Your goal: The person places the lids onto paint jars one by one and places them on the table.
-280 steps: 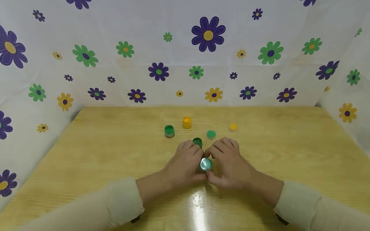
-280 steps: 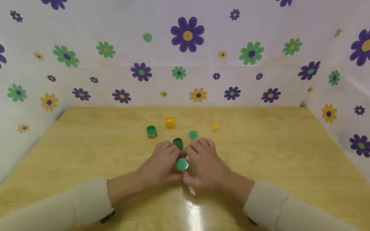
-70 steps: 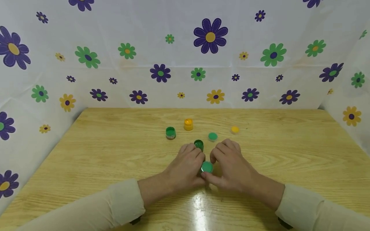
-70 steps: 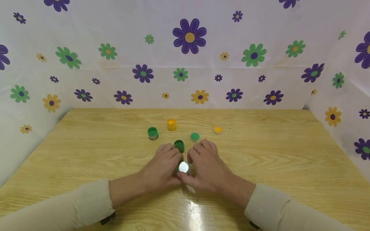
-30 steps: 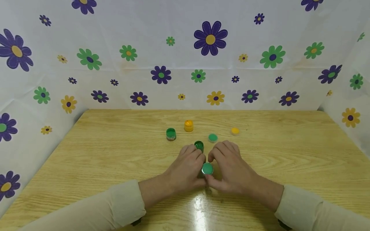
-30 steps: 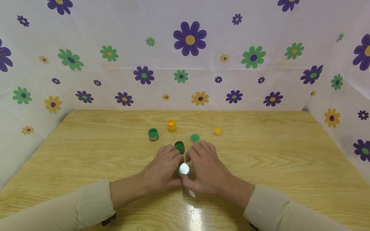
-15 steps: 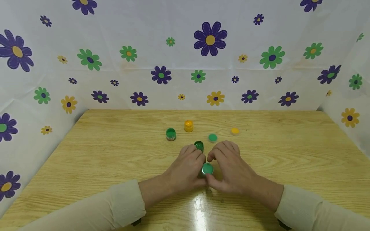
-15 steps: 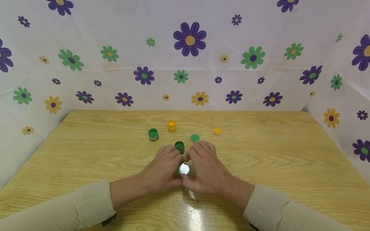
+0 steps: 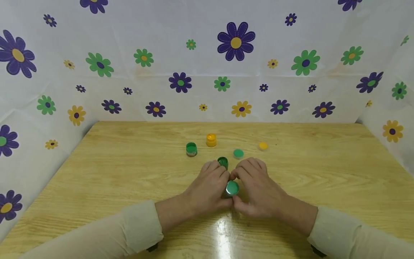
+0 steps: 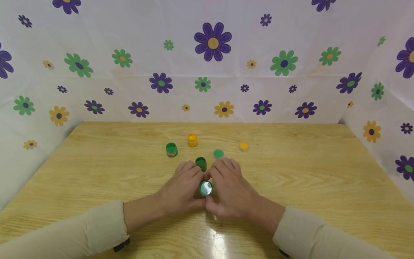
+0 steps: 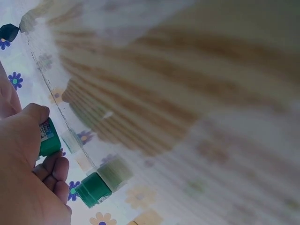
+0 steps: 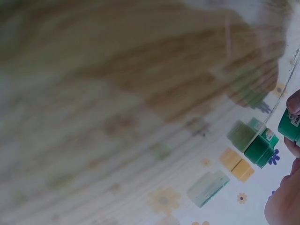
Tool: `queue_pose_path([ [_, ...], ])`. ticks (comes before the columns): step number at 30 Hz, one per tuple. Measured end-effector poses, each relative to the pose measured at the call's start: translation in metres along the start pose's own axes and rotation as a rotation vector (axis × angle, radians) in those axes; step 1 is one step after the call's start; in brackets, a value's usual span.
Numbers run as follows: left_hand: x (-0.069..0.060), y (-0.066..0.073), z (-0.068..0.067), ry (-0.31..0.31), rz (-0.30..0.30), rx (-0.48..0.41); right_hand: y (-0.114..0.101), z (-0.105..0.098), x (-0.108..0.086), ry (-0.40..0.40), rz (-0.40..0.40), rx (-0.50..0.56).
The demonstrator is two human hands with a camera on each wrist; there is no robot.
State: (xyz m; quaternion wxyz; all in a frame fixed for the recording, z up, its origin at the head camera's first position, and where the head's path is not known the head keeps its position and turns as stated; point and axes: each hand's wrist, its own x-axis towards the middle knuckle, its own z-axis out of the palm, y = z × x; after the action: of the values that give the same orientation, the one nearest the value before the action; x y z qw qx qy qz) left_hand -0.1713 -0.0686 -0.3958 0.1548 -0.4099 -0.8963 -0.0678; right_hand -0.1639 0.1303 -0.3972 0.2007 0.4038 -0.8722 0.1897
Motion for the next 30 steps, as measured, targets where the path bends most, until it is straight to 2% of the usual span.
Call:
queue_pose_path([
  [8, 0.003, -0.0011, -0.0041, 0.006, 0.004, 0.013, -0.0001, -0.0023, 0.0041, 0.004, 0.005, -0.012],
  [16, 0.0018, 0.0011, -0.0032, -0.031, -0.017, -0.006, -0.0027, -0.0026, 0.0027, -0.036, 0.051, -0.009],
  [24, 0.0019, 0.0007, -0.0017, -0.024, -0.025, -0.033, -0.0018, -0.002, 0.0013, -0.033, 0.077, -0.014],
  [30, 0.0011, -0.0007, -0.0004, -0.025, -0.024, -0.033, -0.0028, -0.0024, 0.0016, -0.06, 0.123, -0.03],
])
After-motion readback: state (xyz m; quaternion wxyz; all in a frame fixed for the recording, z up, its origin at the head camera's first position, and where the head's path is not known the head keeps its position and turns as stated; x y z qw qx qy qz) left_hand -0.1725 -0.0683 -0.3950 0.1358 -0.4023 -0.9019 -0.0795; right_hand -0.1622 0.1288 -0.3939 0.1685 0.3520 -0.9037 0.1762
